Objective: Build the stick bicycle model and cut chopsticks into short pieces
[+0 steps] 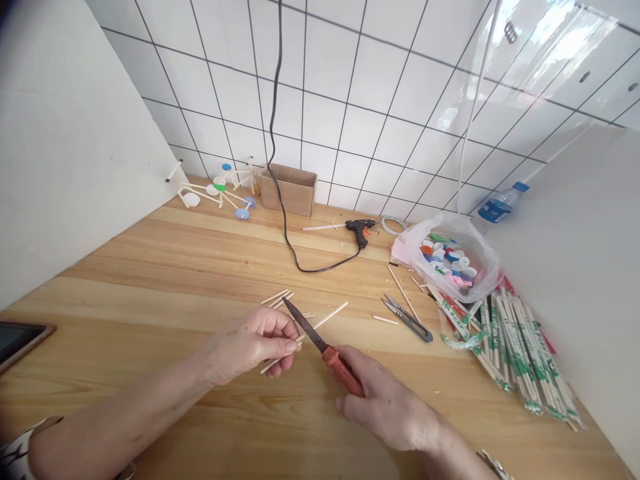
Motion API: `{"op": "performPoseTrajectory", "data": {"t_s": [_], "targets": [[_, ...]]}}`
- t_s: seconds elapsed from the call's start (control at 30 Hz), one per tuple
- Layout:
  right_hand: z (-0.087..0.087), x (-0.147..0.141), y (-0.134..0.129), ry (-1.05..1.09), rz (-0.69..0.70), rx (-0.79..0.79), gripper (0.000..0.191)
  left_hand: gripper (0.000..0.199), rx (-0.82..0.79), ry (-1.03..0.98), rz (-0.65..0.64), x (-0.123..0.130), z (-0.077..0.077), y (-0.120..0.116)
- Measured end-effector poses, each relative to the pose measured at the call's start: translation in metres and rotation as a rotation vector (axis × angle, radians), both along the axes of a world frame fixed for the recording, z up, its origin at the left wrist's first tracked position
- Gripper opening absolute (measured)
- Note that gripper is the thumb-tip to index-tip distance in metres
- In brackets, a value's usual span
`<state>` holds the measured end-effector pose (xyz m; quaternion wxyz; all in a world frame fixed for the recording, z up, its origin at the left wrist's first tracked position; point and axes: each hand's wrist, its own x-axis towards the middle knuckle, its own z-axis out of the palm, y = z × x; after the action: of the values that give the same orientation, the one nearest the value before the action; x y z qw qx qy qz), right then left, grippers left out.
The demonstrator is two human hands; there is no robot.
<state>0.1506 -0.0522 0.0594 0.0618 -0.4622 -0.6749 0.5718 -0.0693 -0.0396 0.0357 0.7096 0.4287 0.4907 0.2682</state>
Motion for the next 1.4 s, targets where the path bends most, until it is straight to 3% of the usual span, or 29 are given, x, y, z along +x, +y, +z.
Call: {"op": "performPoseTrajectory", "data": {"t_s": [0.43,0.83,1.4], "targets": [[-0.005,0.005,-0.004,0.086,0.019,0.006,0.069,0.020,-0.047,-0.002,0.025,0.002,0.001,0.001],[-0.015,0.015,-0.008,0.084,0.002,-0.032,0.073,0.016,-0.043,-0.058,0.046,0.002,-0.003,0.000],[-0.008,0.011,-0.007,0.068,0.044,0.002,0.072,0.017,-0.042,-0.053,0.028,0.001,-0.004,0.002]]}}
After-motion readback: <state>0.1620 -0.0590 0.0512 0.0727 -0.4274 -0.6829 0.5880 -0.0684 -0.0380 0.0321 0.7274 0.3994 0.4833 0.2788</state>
